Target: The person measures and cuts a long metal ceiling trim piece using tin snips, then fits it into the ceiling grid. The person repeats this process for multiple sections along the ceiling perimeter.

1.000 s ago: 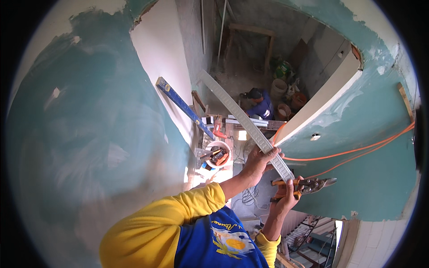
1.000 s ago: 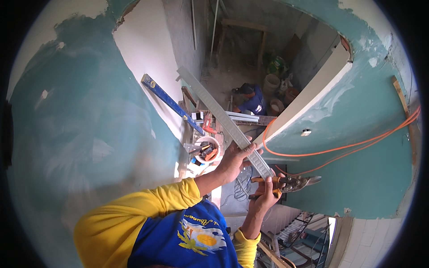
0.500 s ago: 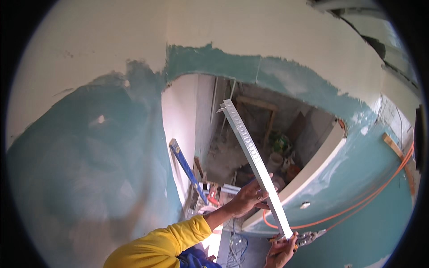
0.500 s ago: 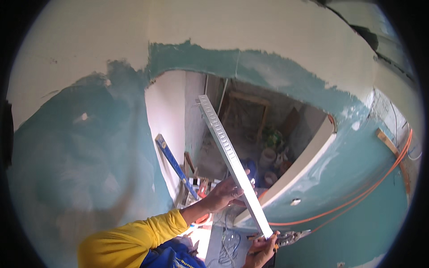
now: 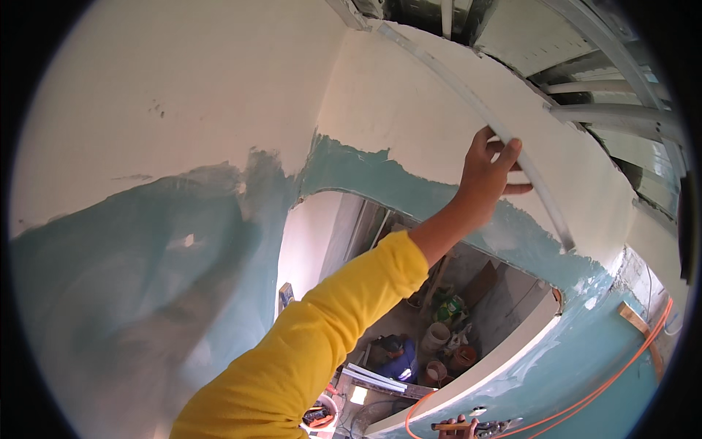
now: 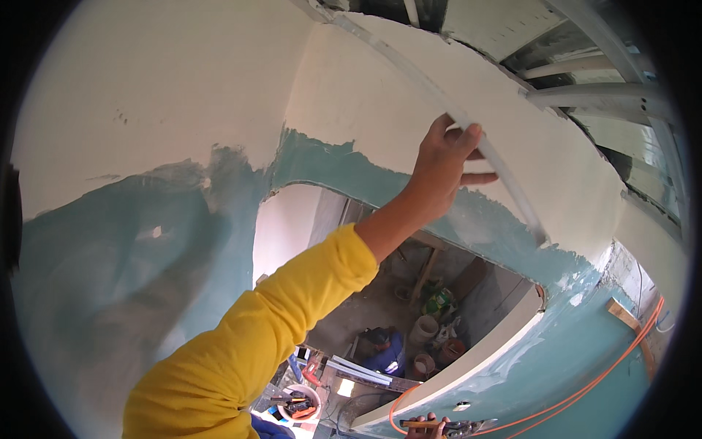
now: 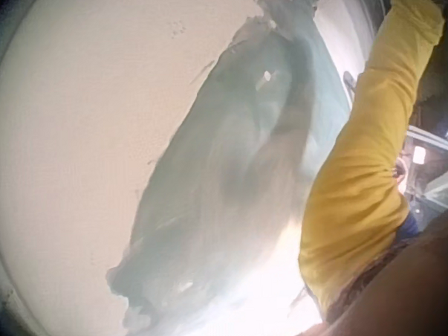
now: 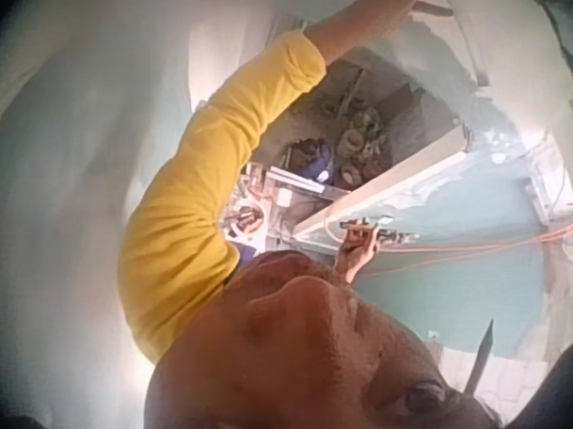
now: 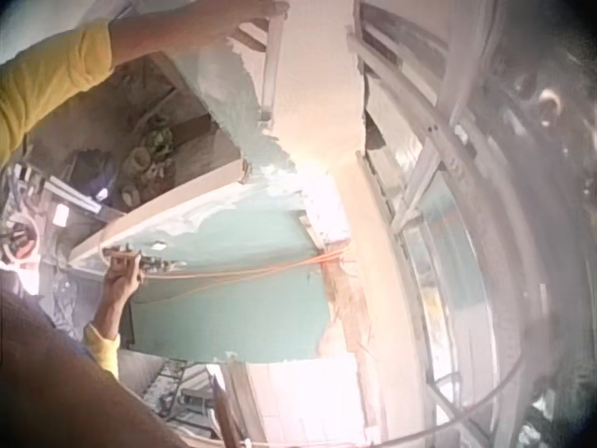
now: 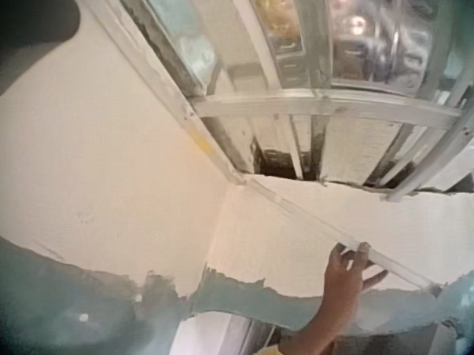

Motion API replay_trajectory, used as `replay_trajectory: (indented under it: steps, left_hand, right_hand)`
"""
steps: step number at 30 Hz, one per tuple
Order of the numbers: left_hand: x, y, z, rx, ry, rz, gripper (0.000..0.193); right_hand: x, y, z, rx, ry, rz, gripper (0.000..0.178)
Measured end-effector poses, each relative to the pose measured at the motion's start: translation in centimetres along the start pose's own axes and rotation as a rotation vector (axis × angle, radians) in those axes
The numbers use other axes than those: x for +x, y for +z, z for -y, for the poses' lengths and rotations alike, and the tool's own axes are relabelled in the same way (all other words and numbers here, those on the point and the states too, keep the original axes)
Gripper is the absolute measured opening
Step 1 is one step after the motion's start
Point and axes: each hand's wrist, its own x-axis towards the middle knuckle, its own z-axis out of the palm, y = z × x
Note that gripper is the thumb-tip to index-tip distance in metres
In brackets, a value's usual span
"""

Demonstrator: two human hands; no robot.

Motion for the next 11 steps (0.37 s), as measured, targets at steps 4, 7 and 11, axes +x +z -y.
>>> replay_trajectory:
  steps: [4,7,11]
  left_hand:
    - [5.5,-0.4,-0.1,-0.026,0.030,-0.005,0.056]
    - [7.9,-0.6,-0.2,-0.032,0.070,-0.045,0.058]
    - [10.4,-1.3,-0.9,-0.039,0.108,-0.043,0.062]
  right_hand:
    - [3.3,3.2,-1.0,-0.027,0.011,-0.042,0.028]
    - [4.7,6.2,-1.1,-0.108,-0.020,0.001,0.039]
    - [6.1,6.8,-2.0,-0.204,-0.046,-0.028,0.044]
